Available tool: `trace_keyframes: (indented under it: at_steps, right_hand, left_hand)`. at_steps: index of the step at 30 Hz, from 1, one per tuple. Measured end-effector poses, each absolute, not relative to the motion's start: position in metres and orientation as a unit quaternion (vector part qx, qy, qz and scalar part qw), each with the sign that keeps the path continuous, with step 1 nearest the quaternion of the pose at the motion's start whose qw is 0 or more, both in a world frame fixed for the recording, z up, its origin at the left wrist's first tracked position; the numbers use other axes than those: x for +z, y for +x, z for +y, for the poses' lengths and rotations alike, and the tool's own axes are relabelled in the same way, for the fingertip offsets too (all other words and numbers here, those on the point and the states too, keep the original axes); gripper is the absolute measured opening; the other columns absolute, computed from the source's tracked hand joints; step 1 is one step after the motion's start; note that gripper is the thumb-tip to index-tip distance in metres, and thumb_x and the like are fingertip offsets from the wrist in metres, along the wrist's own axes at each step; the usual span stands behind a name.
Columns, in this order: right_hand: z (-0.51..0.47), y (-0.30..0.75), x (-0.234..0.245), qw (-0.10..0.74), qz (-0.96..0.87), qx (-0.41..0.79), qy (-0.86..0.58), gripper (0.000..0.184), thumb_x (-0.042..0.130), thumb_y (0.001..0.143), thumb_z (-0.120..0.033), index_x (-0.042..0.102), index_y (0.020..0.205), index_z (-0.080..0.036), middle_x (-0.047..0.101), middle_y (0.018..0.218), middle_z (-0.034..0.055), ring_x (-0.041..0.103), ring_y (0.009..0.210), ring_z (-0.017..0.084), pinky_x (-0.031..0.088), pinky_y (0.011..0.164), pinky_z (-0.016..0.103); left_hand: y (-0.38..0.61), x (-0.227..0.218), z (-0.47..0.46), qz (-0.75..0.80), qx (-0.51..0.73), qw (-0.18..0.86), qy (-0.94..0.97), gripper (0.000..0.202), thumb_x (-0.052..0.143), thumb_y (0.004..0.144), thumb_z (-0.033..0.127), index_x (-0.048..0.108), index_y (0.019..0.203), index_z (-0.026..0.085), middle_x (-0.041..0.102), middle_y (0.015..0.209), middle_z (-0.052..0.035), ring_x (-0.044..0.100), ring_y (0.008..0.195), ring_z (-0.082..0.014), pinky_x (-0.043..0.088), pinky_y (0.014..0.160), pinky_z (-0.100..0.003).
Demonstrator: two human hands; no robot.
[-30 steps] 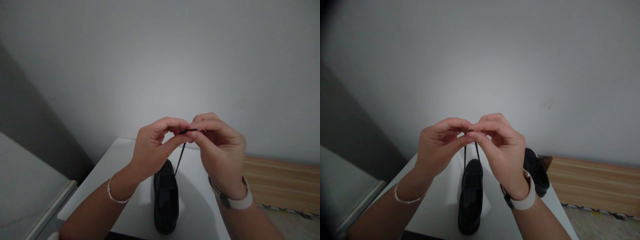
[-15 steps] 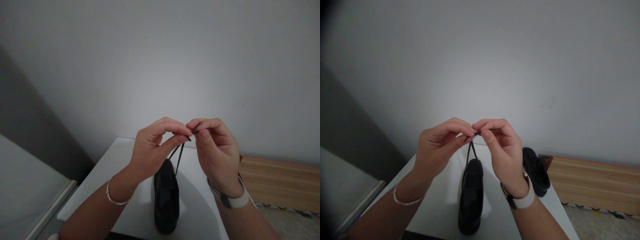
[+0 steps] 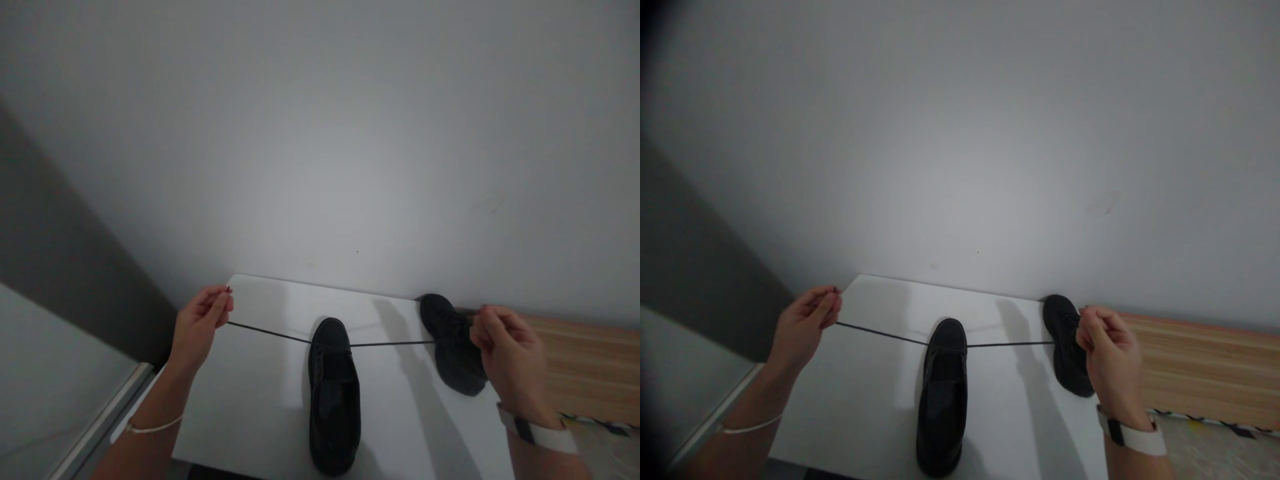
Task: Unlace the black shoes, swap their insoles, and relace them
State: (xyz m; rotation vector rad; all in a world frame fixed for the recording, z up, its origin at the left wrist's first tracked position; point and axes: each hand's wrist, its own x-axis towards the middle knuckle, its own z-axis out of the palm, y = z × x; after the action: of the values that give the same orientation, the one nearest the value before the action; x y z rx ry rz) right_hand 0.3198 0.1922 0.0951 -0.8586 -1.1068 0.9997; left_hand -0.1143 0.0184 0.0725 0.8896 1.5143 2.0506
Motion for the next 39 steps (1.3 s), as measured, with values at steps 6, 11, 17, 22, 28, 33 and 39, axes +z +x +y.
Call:
trace_keyframes:
  at_steps: [6,11,17,22,28,33,39]
  right_hand:
    - [0.201,0.349,0.019,0.629,-0.473,0.392,-0.476,0.039,0.086,0.064,-0.047,0.063,0.076,-0.018,0.041,0.051,-0.0088,0.033,0.043,0.007,0.025,0.038,0.02]
    - [0.202,0.354,0.004,0.593,-0.519,0.333,-0.518,0.041,0.079,0.07,-0.055,0.064,0.081,-0.019,0.045,0.054,-0.0068,0.036,0.045,0.009,0.026,0.04,0.022]
    - [0.189,0.338,0.018,0.483,-0.648,0.284,-0.515,0.033,0.075,0.075,-0.051,0.068,0.081,-0.019,0.062,0.066,0.0019,0.055,0.06,0.017,0.041,0.054,0.028]
    - [0.159,0.291,0.023,0.35,-0.768,0.335,-0.418,0.025,0.064,0.087,-0.044,0.068,0.083,-0.02,0.068,0.074,0.004,0.061,0.067,0.02,0.046,0.062,0.03]
    - [0.134,0.244,0.015,0.283,-0.81,0.376,-0.349,0.023,0.052,0.095,-0.036,0.066,0.088,-0.019,0.064,0.074,0.002,0.056,0.064,0.017,0.044,0.059,0.027]
    - [0.132,0.228,0.004,0.284,-0.81,0.392,-0.332,0.021,0.055,0.094,-0.033,0.068,0.085,-0.019,0.067,0.08,0.0041,0.06,0.07,0.018,0.046,0.063,0.028]
    - [0.13,0.225,-0.006,0.33,-0.789,0.391,-0.34,0.025,0.059,0.092,-0.038,0.071,0.081,-0.019,0.065,0.08,0.0058,0.06,0.071,0.02,0.048,0.064,0.031]
  left_hand:
    - [-0.129,0.018,-0.013,0.653,0.668,0.186,0.306,0.042,0.079,0.069,0.051,0.064,0.089,0.016,0.06,0.061,0.004,0.044,0.047,-0.0067,0.033,0.043,-0.017]
    - [-0.13,0.003,-0.018,0.695,0.62,0.142,0.336,0.041,0.067,0.077,0.054,0.061,0.093,0.017,0.058,0.063,0.0045,0.043,0.046,-0.0083,0.033,0.044,-0.02]
    - [-0.116,0.008,-0.012,0.738,0.508,0.108,0.43,0.023,0.063,0.082,0.042,0.064,0.088,0.02,0.063,0.065,0.0022,0.059,0.061,-0.0153,0.044,0.06,-0.024]
    - [-0.087,0.012,0.002,0.738,0.421,0.104,0.516,0.017,0.059,0.085,0.037,0.068,0.085,0.023,0.071,0.08,-0.0015,0.062,0.069,-0.0181,0.046,0.062,-0.026]
    - [-0.041,0.014,0.013,0.682,0.365,0.127,0.621,0.016,0.054,0.091,0.03,0.068,0.087,0.024,0.073,0.086,-0.0022,0.065,0.084,-0.0195,0.05,0.079,-0.03]
    - [-0.017,0.007,0.021,0.664,0.349,0.135,0.648,0.014,0.053,0.091,0.023,0.067,0.086,0.022,0.072,0.086,-0.0026,0.064,0.084,-0.0191,0.049,0.078,-0.031]
    - [-0.006,-0.001,0.025,0.664,0.344,0.141,0.649,0.011,0.056,0.088,0.017,0.065,0.084,0.021,0.072,0.084,-0.0027,0.064,0.083,-0.0193,0.048,0.077,-0.031]
